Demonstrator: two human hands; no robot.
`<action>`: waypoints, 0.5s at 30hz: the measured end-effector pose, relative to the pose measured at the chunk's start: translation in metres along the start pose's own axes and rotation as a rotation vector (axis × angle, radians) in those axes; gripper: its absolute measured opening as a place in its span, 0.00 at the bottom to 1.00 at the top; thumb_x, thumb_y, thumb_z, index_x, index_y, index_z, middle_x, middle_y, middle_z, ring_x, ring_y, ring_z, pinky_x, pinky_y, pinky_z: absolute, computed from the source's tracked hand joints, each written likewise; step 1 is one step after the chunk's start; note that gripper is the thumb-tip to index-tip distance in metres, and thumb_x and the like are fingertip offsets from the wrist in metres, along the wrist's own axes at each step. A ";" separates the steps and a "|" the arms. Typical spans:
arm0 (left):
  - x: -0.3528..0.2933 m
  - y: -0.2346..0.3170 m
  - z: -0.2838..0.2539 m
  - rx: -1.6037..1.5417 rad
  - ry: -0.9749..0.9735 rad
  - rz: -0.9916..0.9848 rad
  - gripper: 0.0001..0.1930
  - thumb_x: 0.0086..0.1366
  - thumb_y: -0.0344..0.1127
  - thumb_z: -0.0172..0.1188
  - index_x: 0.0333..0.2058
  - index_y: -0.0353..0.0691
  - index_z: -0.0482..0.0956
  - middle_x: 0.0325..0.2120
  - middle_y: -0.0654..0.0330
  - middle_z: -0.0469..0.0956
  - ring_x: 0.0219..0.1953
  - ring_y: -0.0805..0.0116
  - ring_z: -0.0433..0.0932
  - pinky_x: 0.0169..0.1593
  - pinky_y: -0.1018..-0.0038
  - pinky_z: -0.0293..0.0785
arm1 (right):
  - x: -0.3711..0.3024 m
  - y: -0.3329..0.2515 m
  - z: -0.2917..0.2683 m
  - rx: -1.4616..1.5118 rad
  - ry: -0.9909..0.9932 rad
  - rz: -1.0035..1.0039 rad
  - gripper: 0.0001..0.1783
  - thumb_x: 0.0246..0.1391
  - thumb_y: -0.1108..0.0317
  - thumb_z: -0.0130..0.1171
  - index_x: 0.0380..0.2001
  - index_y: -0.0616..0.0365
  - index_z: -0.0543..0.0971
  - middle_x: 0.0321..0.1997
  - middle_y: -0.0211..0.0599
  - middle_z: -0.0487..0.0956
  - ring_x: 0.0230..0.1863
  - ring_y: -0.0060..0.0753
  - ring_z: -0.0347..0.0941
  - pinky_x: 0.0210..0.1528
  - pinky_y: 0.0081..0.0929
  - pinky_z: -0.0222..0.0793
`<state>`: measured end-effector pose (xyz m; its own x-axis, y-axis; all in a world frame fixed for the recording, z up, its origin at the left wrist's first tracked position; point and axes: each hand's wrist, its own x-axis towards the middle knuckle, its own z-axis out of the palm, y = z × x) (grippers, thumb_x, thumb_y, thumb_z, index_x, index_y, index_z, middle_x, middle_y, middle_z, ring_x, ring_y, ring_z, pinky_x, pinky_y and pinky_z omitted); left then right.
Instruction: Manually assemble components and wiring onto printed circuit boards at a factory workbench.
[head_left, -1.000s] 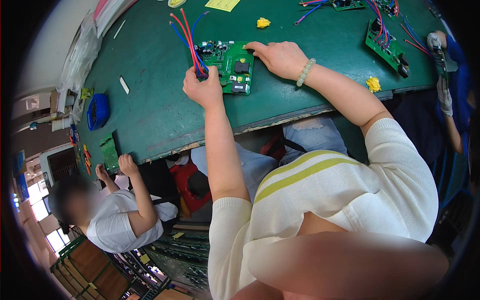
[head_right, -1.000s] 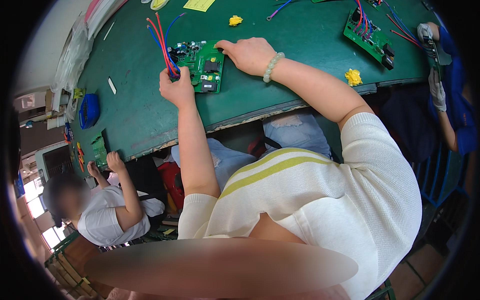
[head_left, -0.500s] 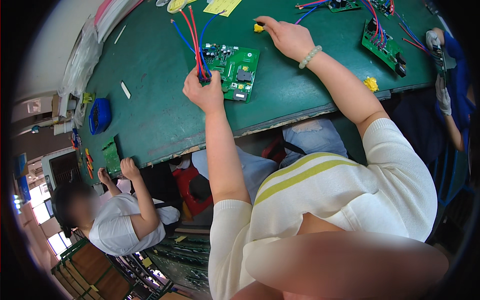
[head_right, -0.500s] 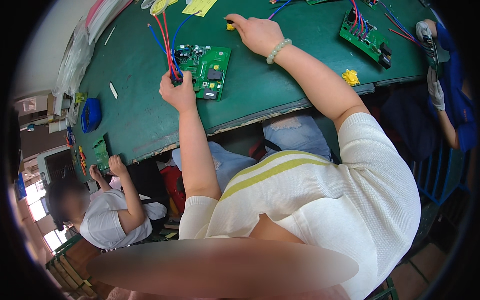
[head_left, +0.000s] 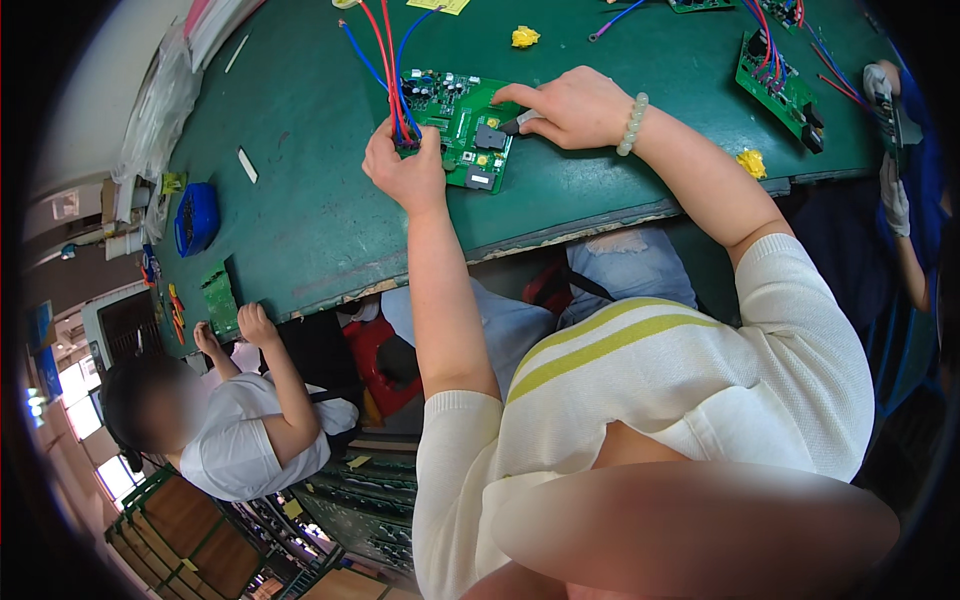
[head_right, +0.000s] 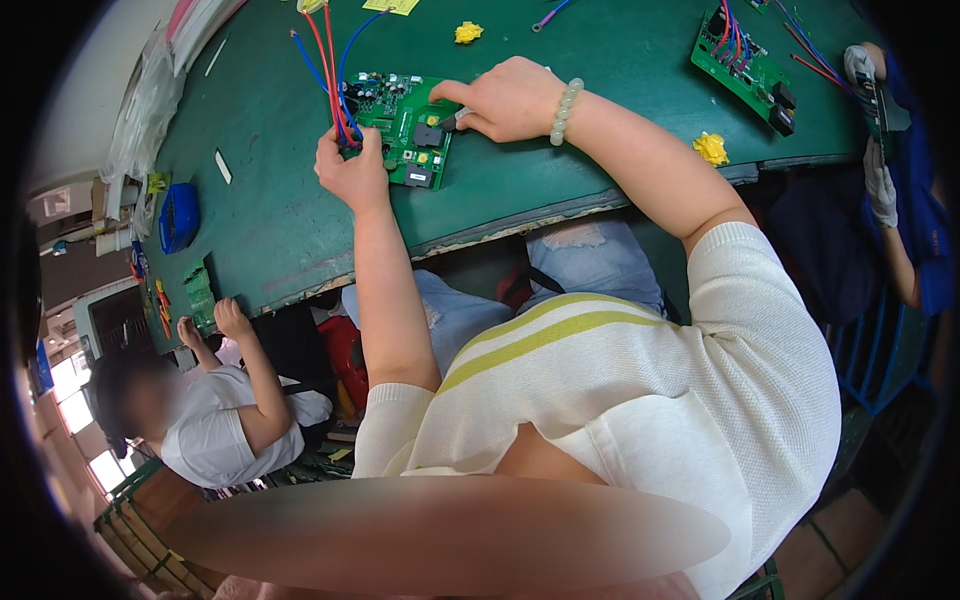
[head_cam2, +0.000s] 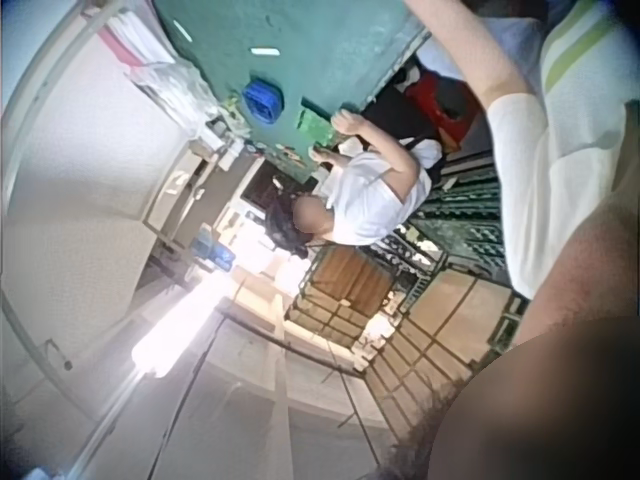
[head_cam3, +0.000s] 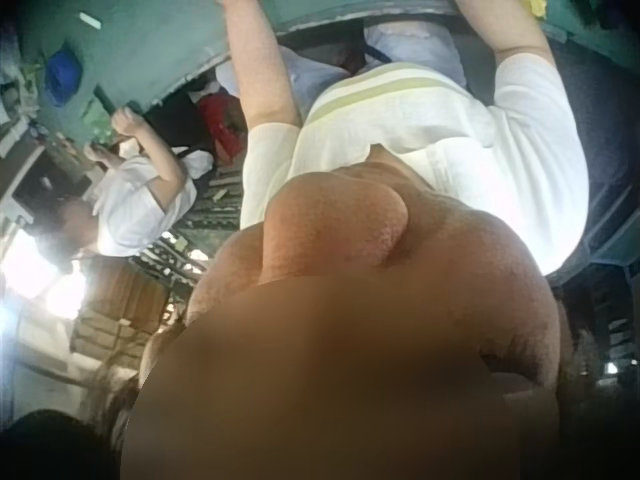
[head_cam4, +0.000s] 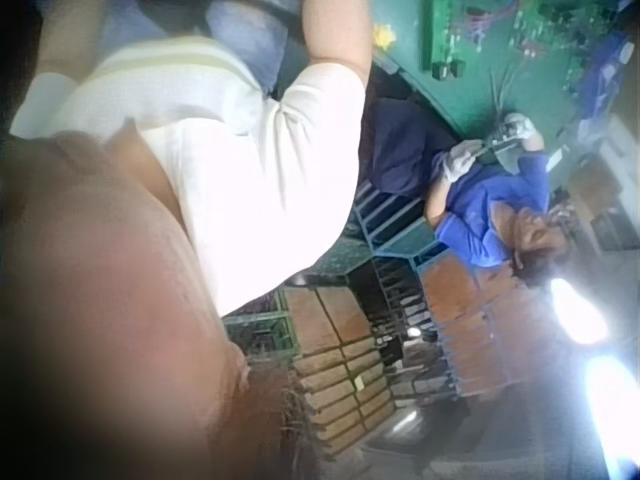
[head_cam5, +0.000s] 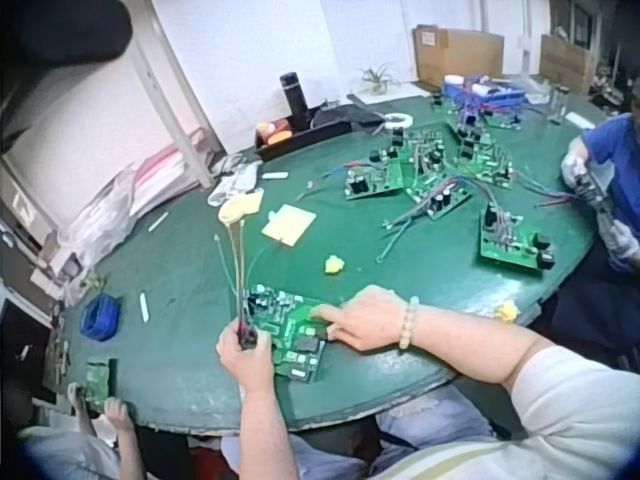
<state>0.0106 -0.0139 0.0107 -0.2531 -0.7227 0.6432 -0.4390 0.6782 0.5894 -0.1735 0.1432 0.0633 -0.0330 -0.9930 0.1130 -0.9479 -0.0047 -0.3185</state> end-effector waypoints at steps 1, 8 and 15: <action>0.000 0.000 -0.001 0.006 0.001 0.014 0.15 0.42 0.32 0.66 0.33 0.41 0.78 0.30 0.63 0.78 0.36 0.64 0.75 0.47 0.66 0.64 | 0.000 -0.001 0.000 -0.007 -0.033 0.015 0.20 0.57 0.55 0.52 0.53 0.40 0.67 0.22 0.36 0.78 0.26 0.42 0.77 0.27 0.39 0.70; 0.000 0.005 0.000 -0.006 0.010 0.033 0.16 0.41 0.32 0.66 0.33 0.41 0.78 0.33 0.62 0.78 0.38 0.62 0.75 0.47 0.66 0.63 | -0.002 -0.003 0.000 -0.022 -0.056 0.089 0.19 0.59 0.54 0.50 0.53 0.39 0.67 0.22 0.36 0.79 0.26 0.43 0.77 0.28 0.39 0.70; 0.001 -0.002 0.001 0.014 0.003 0.019 0.14 0.42 0.32 0.66 0.32 0.40 0.77 0.29 0.62 0.77 0.36 0.60 0.74 0.44 0.65 0.65 | -0.002 0.003 0.013 -0.023 -0.001 -0.021 0.18 0.59 0.56 0.49 0.53 0.36 0.68 0.23 0.37 0.78 0.25 0.43 0.76 0.27 0.39 0.70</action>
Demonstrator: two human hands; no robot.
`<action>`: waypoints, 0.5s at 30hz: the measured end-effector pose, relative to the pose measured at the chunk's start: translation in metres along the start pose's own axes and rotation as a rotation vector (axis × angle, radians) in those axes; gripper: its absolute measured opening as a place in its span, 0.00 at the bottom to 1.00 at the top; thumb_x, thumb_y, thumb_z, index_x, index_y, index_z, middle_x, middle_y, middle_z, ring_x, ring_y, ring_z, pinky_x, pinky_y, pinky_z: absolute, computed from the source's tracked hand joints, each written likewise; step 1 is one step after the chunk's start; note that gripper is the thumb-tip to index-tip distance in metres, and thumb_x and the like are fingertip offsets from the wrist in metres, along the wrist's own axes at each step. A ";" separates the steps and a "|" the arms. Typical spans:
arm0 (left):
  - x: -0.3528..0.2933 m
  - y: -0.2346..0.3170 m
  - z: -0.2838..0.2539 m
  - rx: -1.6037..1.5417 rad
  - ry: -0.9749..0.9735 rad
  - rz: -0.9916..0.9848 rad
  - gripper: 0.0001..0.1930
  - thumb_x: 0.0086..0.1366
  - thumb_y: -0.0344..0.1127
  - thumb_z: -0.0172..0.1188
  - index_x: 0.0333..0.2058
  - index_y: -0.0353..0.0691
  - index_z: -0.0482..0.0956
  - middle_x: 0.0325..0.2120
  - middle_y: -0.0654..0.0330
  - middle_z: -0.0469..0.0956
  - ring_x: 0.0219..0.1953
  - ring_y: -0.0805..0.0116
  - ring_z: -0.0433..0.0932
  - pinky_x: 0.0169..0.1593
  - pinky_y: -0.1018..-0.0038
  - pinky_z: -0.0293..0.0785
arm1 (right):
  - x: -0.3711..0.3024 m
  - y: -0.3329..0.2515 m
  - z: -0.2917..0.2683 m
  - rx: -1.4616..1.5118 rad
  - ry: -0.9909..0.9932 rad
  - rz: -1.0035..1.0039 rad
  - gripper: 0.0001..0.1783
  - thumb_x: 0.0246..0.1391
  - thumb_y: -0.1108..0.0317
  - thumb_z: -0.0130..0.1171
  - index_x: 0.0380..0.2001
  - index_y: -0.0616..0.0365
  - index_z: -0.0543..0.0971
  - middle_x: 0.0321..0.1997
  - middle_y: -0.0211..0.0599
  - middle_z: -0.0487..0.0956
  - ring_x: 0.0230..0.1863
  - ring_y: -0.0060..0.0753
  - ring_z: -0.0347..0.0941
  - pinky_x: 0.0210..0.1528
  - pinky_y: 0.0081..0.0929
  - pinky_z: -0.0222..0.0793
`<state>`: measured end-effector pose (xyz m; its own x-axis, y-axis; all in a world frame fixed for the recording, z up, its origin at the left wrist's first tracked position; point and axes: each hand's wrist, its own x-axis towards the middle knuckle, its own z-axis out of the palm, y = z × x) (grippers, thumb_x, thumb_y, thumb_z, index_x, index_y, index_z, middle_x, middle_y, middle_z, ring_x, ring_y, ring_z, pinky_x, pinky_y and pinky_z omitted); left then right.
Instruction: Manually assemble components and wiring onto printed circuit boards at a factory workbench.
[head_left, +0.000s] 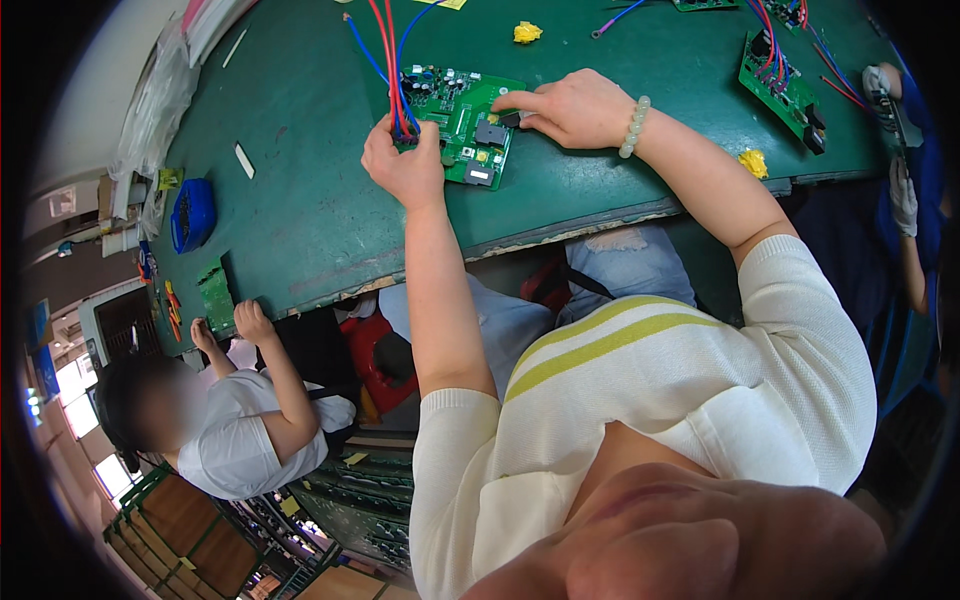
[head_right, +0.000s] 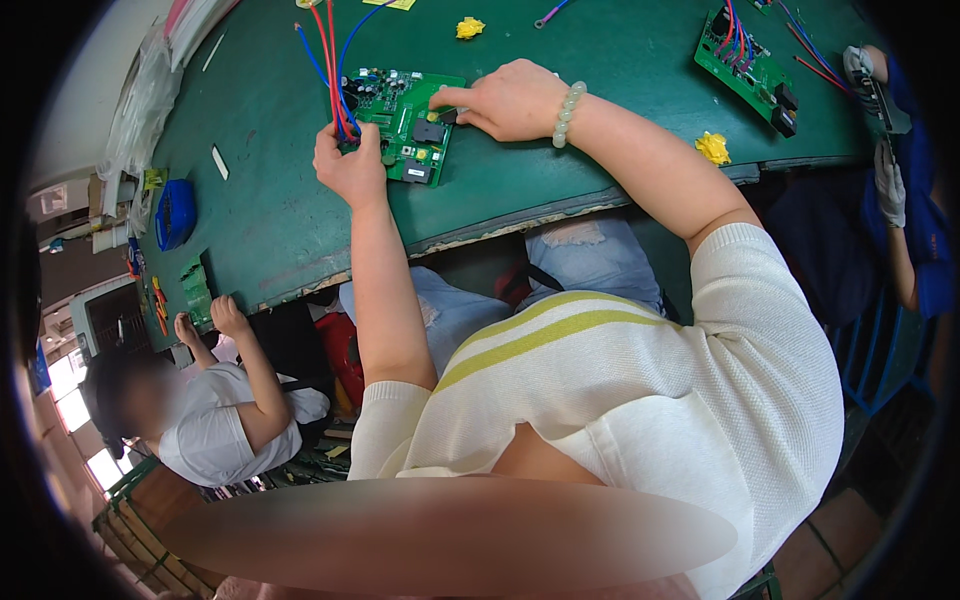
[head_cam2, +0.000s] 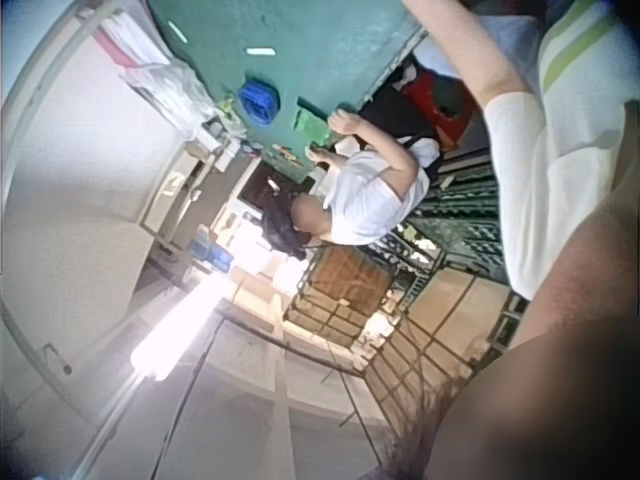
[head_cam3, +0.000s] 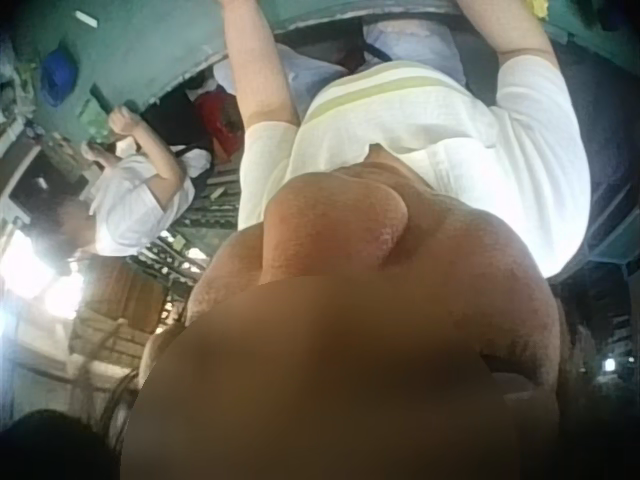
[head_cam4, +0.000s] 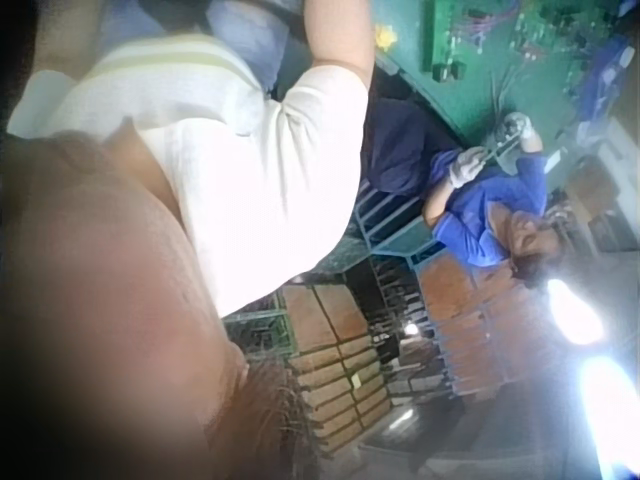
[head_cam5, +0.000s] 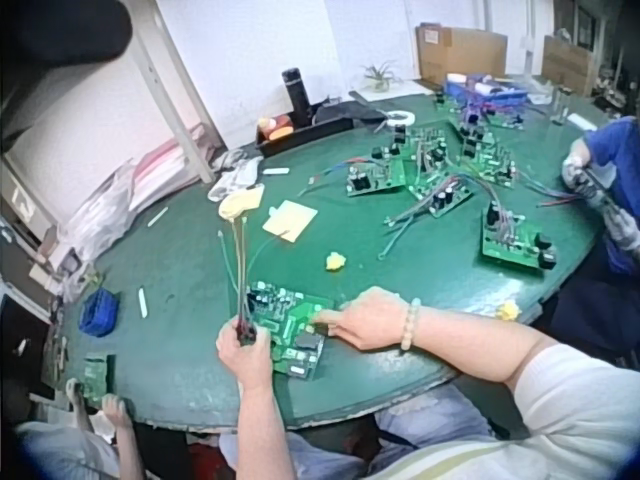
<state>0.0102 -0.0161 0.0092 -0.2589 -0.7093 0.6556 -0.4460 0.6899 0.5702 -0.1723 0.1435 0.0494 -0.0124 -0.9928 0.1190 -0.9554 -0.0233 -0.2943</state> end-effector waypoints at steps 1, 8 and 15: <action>0.001 -0.004 0.000 -0.055 -0.025 -0.067 0.14 0.43 0.33 0.66 0.31 0.40 0.77 0.28 0.61 0.76 0.35 0.60 0.73 0.44 0.65 0.65 | 0.000 0.002 0.002 -0.017 0.038 -0.058 0.17 0.60 0.55 0.47 0.52 0.34 0.69 0.23 0.36 0.78 0.26 0.41 0.77 0.26 0.38 0.71; 0.000 -0.004 0.000 -0.080 -0.031 -0.109 0.12 0.45 0.33 0.65 0.30 0.40 0.77 0.27 0.60 0.76 0.35 0.59 0.73 0.43 0.64 0.66 | 0.002 0.002 0.000 -0.029 0.000 -0.074 0.15 0.60 0.54 0.47 0.51 0.32 0.71 0.24 0.34 0.77 0.26 0.40 0.77 0.25 0.37 0.71; -0.001 -0.003 -0.001 -0.096 -0.016 -0.111 0.11 0.45 0.32 0.65 0.30 0.40 0.77 0.27 0.61 0.76 0.33 0.60 0.73 0.41 0.65 0.67 | 0.004 0.009 0.010 0.079 0.059 -0.068 0.15 0.61 0.58 0.48 0.51 0.33 0.72 0.27 0.33 0.79 0.27 0.40 0.76 0.27 0.36 0.69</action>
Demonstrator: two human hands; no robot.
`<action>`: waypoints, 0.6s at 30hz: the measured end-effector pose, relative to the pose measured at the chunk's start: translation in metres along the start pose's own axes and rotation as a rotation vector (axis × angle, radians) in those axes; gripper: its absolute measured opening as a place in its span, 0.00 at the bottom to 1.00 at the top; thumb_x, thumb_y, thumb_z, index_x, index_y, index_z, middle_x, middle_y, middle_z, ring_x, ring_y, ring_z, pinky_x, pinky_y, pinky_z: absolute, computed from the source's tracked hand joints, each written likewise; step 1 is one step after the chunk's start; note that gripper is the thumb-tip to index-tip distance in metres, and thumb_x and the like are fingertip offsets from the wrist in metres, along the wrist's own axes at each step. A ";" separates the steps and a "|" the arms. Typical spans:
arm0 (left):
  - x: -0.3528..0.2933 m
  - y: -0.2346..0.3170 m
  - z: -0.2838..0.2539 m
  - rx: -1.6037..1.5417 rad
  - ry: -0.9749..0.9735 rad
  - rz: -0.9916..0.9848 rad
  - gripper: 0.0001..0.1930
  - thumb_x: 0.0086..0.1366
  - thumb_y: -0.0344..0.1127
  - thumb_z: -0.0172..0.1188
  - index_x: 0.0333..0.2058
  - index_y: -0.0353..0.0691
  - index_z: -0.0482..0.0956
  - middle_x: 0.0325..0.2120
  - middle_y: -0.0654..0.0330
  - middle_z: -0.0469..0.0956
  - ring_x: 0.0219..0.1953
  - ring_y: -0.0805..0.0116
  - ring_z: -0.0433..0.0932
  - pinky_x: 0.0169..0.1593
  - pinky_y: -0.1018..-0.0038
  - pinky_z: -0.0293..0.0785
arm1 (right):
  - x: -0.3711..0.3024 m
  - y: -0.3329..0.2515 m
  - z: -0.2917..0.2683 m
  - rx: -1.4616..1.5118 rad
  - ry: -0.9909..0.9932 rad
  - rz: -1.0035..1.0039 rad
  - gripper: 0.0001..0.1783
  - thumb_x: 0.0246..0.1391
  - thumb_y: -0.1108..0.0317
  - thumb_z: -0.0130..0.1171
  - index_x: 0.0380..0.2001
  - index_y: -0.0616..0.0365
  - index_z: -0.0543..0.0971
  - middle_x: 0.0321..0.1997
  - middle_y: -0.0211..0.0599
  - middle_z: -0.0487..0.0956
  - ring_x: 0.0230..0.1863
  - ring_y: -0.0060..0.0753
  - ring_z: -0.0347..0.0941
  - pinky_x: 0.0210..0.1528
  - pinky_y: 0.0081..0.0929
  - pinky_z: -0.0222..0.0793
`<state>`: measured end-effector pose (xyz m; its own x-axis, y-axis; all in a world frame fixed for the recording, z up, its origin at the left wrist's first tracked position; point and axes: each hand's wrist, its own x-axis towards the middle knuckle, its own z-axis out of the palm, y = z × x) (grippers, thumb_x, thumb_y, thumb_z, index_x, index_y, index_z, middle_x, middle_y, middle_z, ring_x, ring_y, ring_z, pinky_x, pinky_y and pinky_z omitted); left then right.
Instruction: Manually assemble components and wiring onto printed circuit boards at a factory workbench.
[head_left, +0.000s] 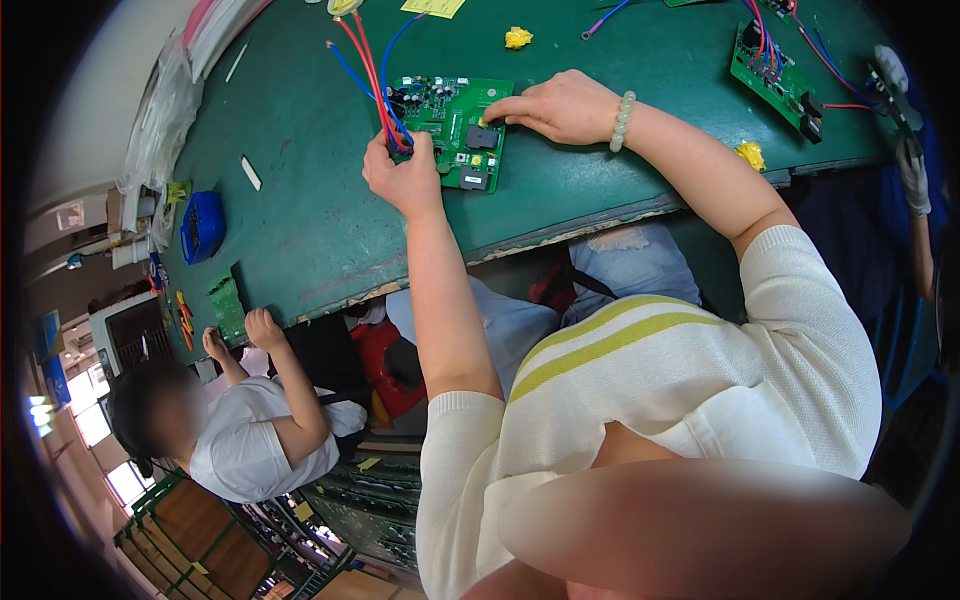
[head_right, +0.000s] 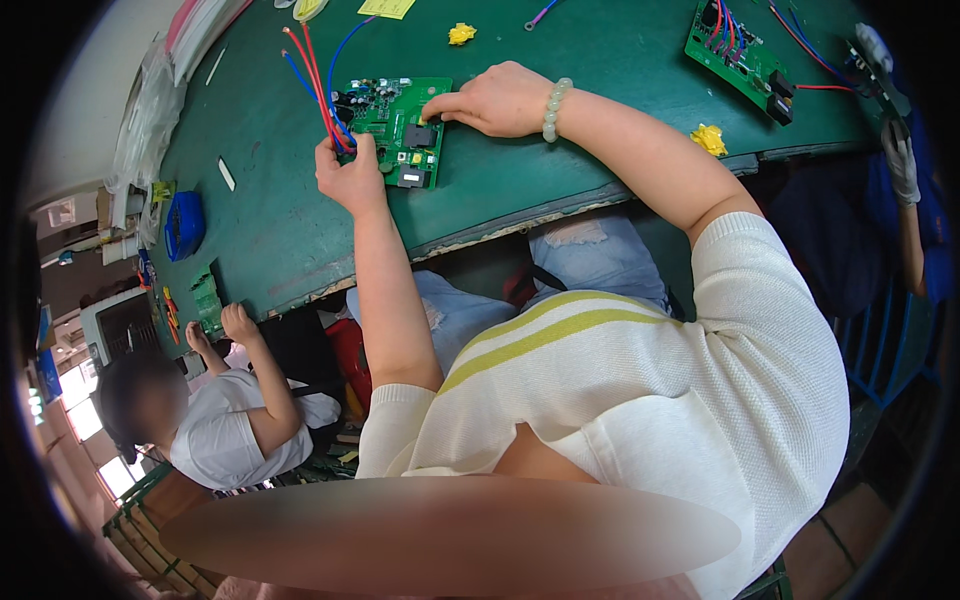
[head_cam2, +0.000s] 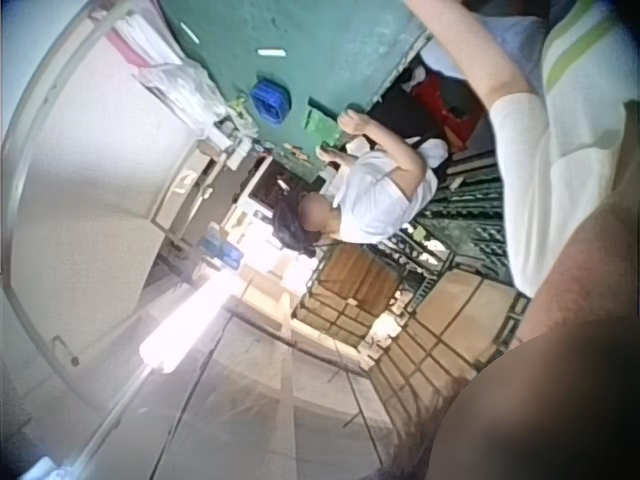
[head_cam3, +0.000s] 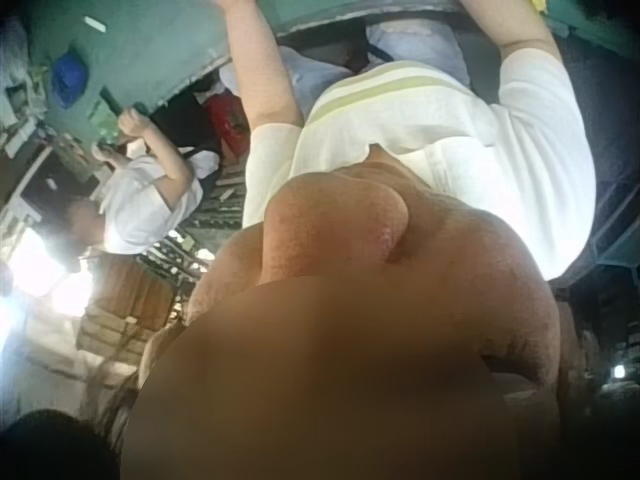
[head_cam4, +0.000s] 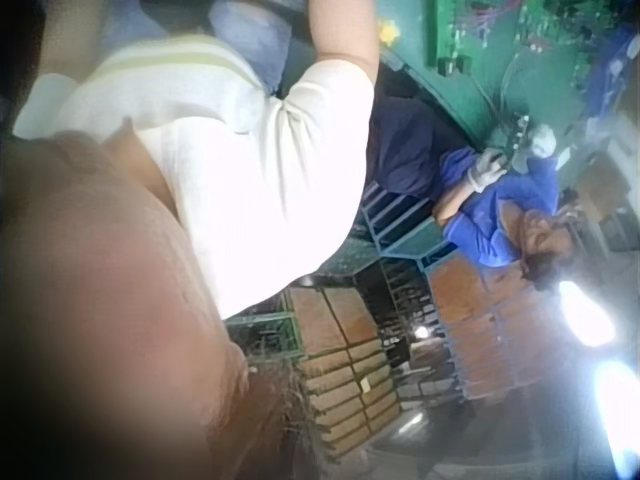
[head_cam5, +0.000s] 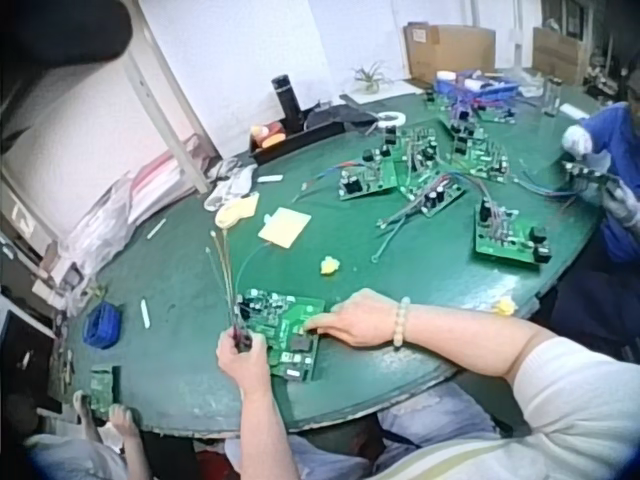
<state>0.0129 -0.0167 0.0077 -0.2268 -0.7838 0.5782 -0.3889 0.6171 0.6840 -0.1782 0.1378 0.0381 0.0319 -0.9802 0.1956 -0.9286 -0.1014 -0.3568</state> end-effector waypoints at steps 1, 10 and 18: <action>0.001 0.000 0.000 0.005 -0.001 0.005 0.11 0.45 0.32 0.65 0.30 0.40 0.77 0.27 0.62 0.76 0.32 0.61 0.73 0.40 0.65 0.67 | 0.001 0.000 0.000 0.035 -0.005 0.019 0.15 0.61 0.58 0.47 0.51 0.33 0.72 0.29 0.32 0.80 0.28 0.40 0.76 0.28 0.36 0.70; 0.000 0.009 -0.001 0.089 0.030 0.149 0.12 0.44 0.32 0.66 0.31 0.41 0.77 0.31 0.63 0.78 0.35 0.62 0.75 0.43 0.66 0.66 | 0.009 0.002 -0.012 0.189 0.149 0.144 0.15 0.63 0.56 0.43 0.51 0.27 0.70 0.27 0.32 0.79 0.27 0.41 0.76 0.27 0.37 0.69; 0.001 0.011 0.002 0.261 0.201 0.111 0.13 0.46 0.35 0.68 0.29 0.40 0.74 0.35 0.62 0.78 0.40 0.61 0.74 0.44 0.63 0.63 | 0.005 0.042 -0.008 -0.268 0.221 0.469 0.16 0.62 0.56 0.44 0.52 0.36 0.69 0.29 0.35 0.81 0.28 0.41 0.78 0.26 0.39 0.71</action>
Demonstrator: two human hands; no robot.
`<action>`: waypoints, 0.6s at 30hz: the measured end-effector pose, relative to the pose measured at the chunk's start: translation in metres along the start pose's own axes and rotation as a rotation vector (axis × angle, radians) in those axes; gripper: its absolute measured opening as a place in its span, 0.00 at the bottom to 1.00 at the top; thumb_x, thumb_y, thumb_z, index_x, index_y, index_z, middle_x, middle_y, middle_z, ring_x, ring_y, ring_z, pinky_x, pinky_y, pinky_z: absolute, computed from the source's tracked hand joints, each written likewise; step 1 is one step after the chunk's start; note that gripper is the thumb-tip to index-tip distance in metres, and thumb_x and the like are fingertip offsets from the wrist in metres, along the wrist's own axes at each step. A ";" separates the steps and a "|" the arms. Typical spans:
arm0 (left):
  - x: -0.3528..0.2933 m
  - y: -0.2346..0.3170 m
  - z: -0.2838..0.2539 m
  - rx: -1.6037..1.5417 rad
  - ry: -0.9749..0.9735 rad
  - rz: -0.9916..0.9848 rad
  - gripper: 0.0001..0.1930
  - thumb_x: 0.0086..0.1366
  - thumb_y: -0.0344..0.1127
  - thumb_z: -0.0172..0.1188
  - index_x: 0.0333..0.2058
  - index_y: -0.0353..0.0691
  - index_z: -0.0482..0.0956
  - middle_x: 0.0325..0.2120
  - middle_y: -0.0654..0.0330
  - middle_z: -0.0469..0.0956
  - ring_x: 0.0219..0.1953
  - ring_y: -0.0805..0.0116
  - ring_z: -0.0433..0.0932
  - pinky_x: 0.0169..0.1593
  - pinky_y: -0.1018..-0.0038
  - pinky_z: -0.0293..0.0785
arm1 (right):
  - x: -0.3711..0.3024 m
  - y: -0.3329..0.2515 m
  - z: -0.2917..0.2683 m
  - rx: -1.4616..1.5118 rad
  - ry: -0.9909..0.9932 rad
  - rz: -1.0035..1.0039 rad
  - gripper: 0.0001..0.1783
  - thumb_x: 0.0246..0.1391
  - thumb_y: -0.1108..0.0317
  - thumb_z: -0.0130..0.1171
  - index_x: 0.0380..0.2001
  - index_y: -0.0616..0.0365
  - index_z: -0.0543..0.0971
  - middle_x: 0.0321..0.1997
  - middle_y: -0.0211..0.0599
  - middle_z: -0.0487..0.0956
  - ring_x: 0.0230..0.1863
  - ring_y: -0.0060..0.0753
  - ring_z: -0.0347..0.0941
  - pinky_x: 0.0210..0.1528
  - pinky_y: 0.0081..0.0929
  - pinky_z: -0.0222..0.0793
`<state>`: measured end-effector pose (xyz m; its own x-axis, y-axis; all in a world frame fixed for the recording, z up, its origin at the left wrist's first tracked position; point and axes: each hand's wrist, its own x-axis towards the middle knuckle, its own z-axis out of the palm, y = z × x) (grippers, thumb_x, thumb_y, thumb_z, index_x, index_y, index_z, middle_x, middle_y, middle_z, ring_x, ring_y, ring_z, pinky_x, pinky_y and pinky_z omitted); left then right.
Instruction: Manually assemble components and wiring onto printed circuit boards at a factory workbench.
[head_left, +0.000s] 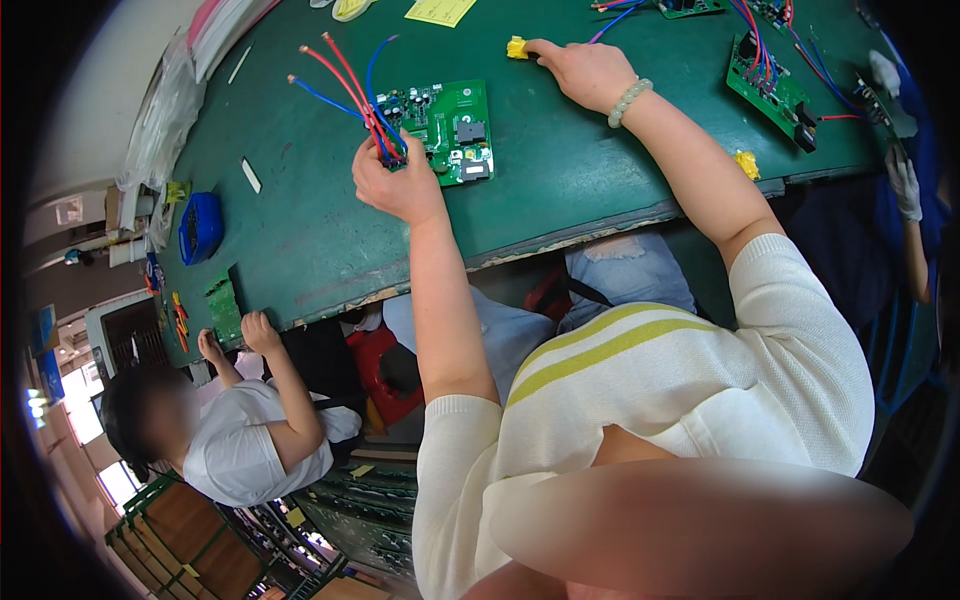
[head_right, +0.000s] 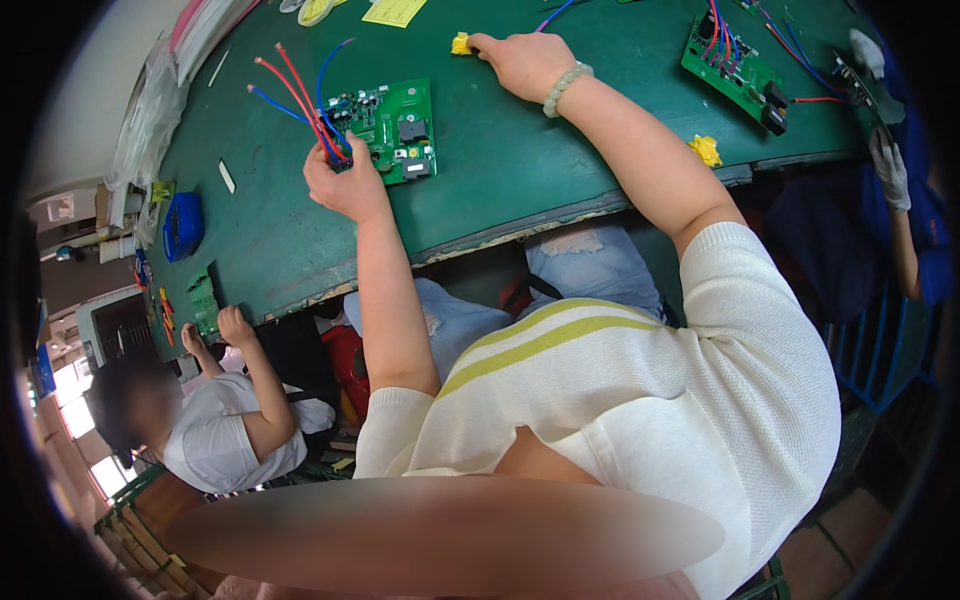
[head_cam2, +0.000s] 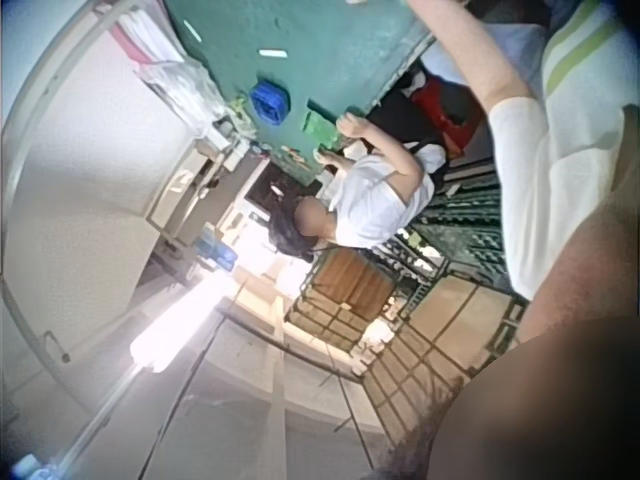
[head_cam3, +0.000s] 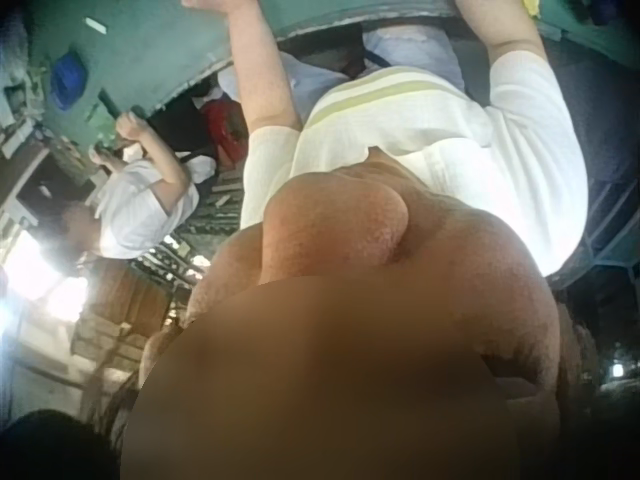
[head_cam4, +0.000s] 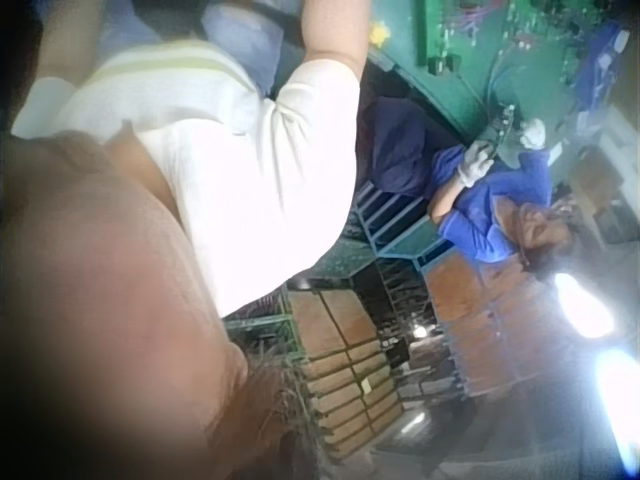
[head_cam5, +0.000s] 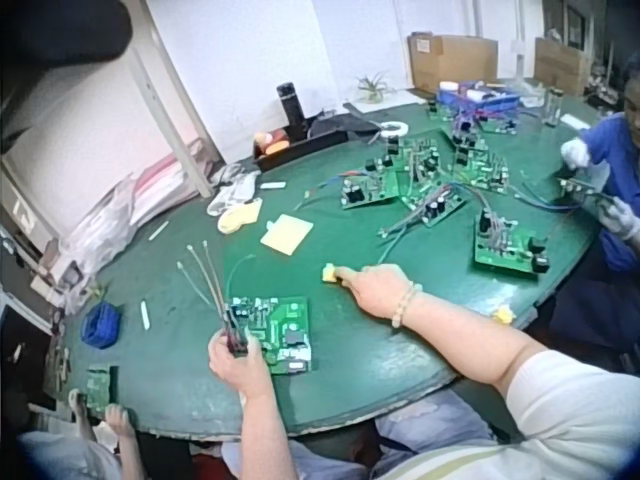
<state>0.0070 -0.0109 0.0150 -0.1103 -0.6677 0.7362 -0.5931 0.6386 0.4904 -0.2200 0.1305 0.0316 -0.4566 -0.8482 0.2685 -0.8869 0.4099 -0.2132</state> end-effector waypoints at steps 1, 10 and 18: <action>0.001 0.001 -0.001 -0.002 -0.005 -0.003 0.14 0.46 0.36 0.69 0.28 0.40 0.74 0.37 0.61 0.77 0.40 0.61 0.74 0.44 0.63 0.63 | -0.001 0.002 0.000 0.026 -0.038 0.006 0.16 0.62 0.56 0.44 0.52 0.37 0.68 0.29 0.36 0.81 0.28 0.42 0.78 0.25 0.39 0.71; 0.001 0.000 0.002 0.043 0.033 0.061 0.16 0.45 0.37 0.69 0.29 0.39 0.72 0.40 0.56 0.71 0.41 0.59 0.72 0.43 0.62 0.62 | -0.028 -0.050 -0.019 0.374 -0.030 -0.387 0.15 0.60 0.56 0.50 0.48 0.46 0.67 0.13 0.40 0.72 0.19 0.51 0.72 0.21 0.43 0.66; 0.002 0.001 0.000 0.013 0.153 0.133 0.15 0.43 0.34 0.70 0.27 0.38 0.73 0.37 0.56 0.70 0.42 0.58 0.72 0.44 0.62 0.62 | -0.045 -0.084 -0.022 0.217 -0.125 -0.291 0.15 0.61 0.58 0.49 0.46 0.53 0.67 0.15 0.42 0.75 0.19 0.49 0.74 0.20 0.41 0.67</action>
<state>0.0063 -0.0114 0.0168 -0.0663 -0.5115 0.8567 -0.5921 0.7113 0.3788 -0.1264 0.1412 0.0579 -0.1637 -0.9585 0.2332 -0.9363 0.0765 -0.3428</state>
